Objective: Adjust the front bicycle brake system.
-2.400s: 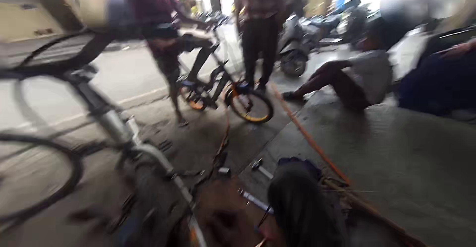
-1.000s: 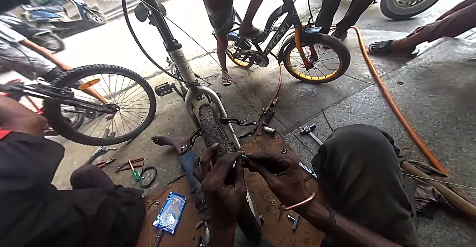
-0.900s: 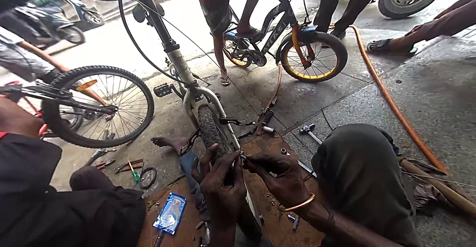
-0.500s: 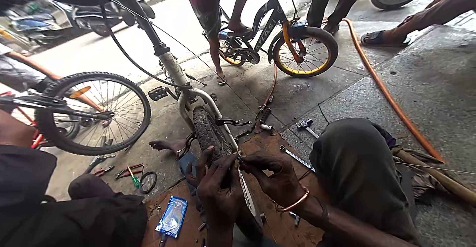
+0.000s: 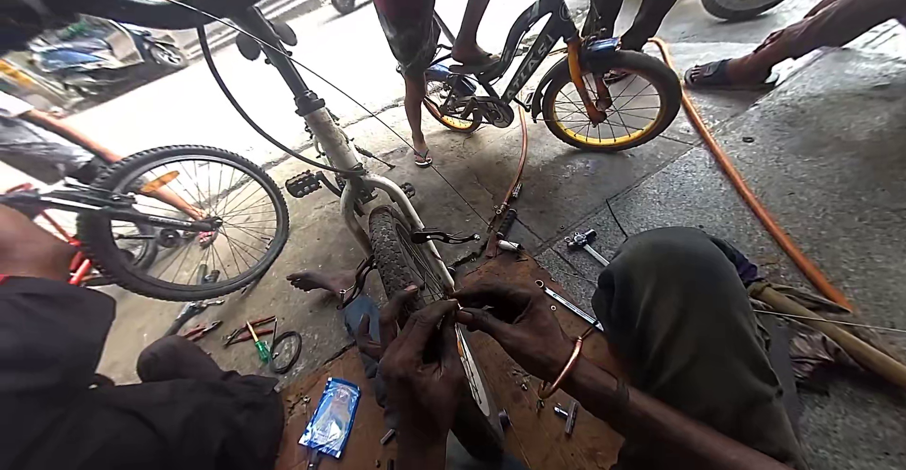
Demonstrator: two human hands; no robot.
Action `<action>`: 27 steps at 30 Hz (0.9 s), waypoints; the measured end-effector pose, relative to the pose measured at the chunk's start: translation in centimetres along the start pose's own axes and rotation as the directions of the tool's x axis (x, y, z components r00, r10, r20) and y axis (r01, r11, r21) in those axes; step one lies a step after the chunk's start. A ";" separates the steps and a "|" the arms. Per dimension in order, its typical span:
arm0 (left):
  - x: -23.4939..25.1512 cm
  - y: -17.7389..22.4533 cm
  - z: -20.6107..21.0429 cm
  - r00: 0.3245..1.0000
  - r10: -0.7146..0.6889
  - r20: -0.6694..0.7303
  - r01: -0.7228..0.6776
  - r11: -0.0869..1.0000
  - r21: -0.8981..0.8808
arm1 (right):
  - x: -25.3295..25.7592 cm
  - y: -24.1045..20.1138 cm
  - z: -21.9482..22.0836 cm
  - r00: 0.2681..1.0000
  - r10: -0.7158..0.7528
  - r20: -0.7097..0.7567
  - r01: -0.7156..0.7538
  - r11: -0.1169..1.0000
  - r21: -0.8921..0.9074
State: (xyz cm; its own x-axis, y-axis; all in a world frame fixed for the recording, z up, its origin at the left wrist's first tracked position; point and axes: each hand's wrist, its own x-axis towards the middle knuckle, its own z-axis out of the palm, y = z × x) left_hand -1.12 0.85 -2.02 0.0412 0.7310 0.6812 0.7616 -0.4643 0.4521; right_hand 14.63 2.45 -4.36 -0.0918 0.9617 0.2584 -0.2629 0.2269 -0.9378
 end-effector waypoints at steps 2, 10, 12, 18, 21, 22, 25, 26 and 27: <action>-0.1 0.0 0.1 1.000 -0.014 -0.005 0.014 1.000 -0.004 | -0.1 0.3 -0.1 0.993 -0.116 -0.005 0.114 0.984 -0.136; -0.3 -0.4 0.4 1.000 -0.019 -0.021 0.017 0.997 -0.076 | 0.3 0.2 -0.5 0.957 -0.288 0.035 0.286 0.918 -0.275; -0.3 -0.3 0.4 0.999 -0.031 -0.029 0.029 0.997 -0.077 | 0.8 -0.2 -0.4 0.959 -0.282 0.013 0.273 0.916 -0.294; -1.2 0.4 0.8 0.984 -0.156 -0.084 0.150 0.986 -0.079 | 6.1 0.2 1.2 0.979 -0.161 -0.124 0.097 0.907 -0.410; -1.5 0.6 0.7 0.941 -0.323 -0.099 0.307 0.940 -0.151 | 8.5 3.6 2.0 0.978 -0.184 -0.098 0.126 0.894 -0.430; -1.7 0.6 0.8 0.918 -0.384 -0.095 0.363 0.913 -0.184 | 9.5 5.5 2.1 0.969 -0.220 -0.115 0.151 0.889 -0.432; -2.0 1.0 0.9 0.862 -0.501 -0.081 0.464 0.842 -0.274 | 10.1 7.7 2.2 0.963 -0.245 -0.109 0.166 0.865 -0.474; -2.0 1.2 0.8 0.850 -0.522 -0.070 0.484 0.826 -0.288 | 9.6 7.5 2.4 0.966 -0.245 -0.080 0.175 0.852 -0.494; -2.0 1.3 0.8 0.843 -0.535 -0.063 0.496 0.816 -0.296 | 9.5 7.5 2.4 0.964 -0.261 -0.060 0.195 0.839 -0.507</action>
State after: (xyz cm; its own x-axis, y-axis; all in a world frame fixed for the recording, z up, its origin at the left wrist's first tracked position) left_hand 0.28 -0.79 -3.27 -0.4134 0.8327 0.3685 0.4505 -0.1647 0.8774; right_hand 9.44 12.96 -8.39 0.0381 0.8767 0.4794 0.2487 0.4564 -0.8543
